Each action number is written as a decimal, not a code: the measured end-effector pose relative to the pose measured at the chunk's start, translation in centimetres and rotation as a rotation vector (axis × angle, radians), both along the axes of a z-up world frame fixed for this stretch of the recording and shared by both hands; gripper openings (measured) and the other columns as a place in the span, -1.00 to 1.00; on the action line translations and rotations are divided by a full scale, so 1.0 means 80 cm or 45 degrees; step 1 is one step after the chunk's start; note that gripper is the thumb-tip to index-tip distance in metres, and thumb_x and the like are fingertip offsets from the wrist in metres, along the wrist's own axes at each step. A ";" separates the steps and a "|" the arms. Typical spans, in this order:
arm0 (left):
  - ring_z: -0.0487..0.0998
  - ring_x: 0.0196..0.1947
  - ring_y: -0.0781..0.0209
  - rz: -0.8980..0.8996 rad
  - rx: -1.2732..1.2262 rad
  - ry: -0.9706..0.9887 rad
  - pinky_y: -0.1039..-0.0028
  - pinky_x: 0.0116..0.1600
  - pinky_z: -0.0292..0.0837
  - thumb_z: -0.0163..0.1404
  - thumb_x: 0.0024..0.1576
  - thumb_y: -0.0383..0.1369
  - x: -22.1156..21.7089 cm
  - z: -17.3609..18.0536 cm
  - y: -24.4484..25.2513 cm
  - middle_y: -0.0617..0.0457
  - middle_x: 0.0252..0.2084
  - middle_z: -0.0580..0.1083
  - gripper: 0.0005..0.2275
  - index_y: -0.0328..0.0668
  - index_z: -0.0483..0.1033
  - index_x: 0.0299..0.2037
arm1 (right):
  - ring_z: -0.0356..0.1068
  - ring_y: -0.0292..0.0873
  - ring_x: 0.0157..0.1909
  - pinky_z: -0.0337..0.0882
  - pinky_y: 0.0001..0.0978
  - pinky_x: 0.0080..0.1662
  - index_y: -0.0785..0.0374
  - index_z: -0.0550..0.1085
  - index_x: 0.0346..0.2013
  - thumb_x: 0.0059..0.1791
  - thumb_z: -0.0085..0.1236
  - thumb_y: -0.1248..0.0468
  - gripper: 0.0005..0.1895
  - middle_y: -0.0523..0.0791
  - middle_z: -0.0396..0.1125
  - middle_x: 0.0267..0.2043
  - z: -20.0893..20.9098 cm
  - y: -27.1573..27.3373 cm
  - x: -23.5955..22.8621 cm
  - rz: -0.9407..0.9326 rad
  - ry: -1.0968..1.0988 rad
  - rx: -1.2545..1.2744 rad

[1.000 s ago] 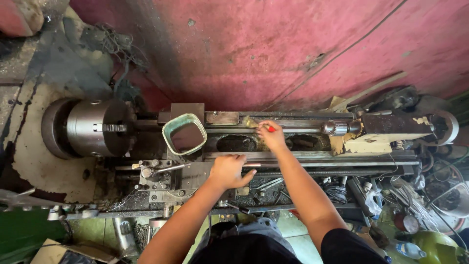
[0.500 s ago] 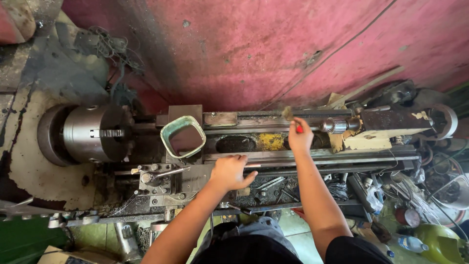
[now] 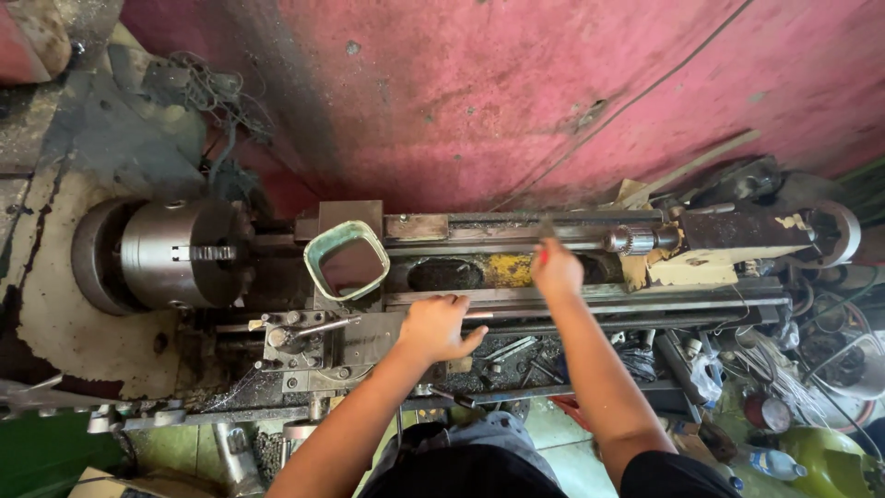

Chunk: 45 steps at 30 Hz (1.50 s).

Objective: The person cleans the metal bed and ways of a lathe machine using a brush and a container of liquid. They repeatedly dip the brush into the container and scrub the machine's surface to remove debris and grime.

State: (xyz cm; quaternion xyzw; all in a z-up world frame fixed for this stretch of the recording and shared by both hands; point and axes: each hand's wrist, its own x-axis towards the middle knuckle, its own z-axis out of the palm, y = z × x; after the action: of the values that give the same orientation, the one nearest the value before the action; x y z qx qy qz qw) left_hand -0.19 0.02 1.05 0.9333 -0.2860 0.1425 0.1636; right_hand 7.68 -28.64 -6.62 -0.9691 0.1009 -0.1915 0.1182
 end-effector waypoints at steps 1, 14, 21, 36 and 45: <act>0.62 -0.51 0.08 0.000 0.000 0.000 0.28 -0.47 0.51 -0.04 -0.14 0.22 0.002 0.001 0.000 0.17 -0.52 0.50 -0.56 0.07 0.50 -0.38 | 0.56 0.09 -0.27 0.54 -0.01 -0.16 -0.07 0.54 -0.10 0.06 0.05 0.02 -0.80 -0.06 0.51 -0.37 -0.010 0.018 0.005 0.000 0.000 0.000; 0.61 -0.51 0.10 0.001 0.011 -0.029 0.29 -0.49 0.49 -0.06 -0.11 0.24 0.000 0.000 -0.002 0.17 -0.53 0.48 -0.56 0.08 0.49 -0.39 | 0.56 0.06 -0.13 0.56 -0.19 -0.06 0.04 0.57 -0.16 0.00 0.16 0.25 -0.87 0.04 0.52 -0.23 0.020 0.140 0.018 0.145 -0.133 1.460; 0.61 -0.51 0.10 -0.009 0.058 -0.045 0.29 -0.48 0.50 -0.04 -0.15 0.23 -0.001 -0.003 -0.003 0.18 -0.53 0.47 -0.54 0.08 0.50 -0.37 | 0.58 0.16 -0.12 0.60 -0.04 -0.04 0.15 0.51 -0.21 -0.02 0.21 0.24 -0.88 0.27 0.47 -0.14 0.045 0.085 0.047 -0.340 -0.084 2.319; 0.62 -0.50 0.10 -0.022 0.076 -0.006 0.28 -0.46 0.52 -0.06 -0.14 0.25 0.000 0.000 -0.005 0.17 -0.52 0.48 -0.53 0.08 0.51 -0.34 | 0.53 -0.09 -0.10 0.58 -0.15 -0.11 0.01 0.61 -0.31 -0.13 0.35 0.23 -0.88 -0.09 0.51 -0.21 0.042 0.058 0.040 -0.050 0.022 1.245; 0.64 -0.46 0.06 -0.012 0.055 0.124 0.25 -0.42 0.55 -0.04 -0.15 0.26 0.002 0.006 -0.005 0.15 -0.51 0.49 -0.53 0.09 0.50 -0.35 | 0.47 -0.10 -0.16 0.61 -0.23 -0.17 0.28 0.61 -0.06 -0.02 0.26 0.45 -0.77 0.11 0.49 -0.08 0.001 0.150 0.052 0.763 0.124 1.495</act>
State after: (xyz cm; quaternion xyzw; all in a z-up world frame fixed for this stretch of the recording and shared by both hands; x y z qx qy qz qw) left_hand -0.01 -0.36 1.53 0.9412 -0.2849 0.0898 0.1577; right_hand 11.84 -16.63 -6.55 -0.7375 -0.0802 -0.0194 0.6703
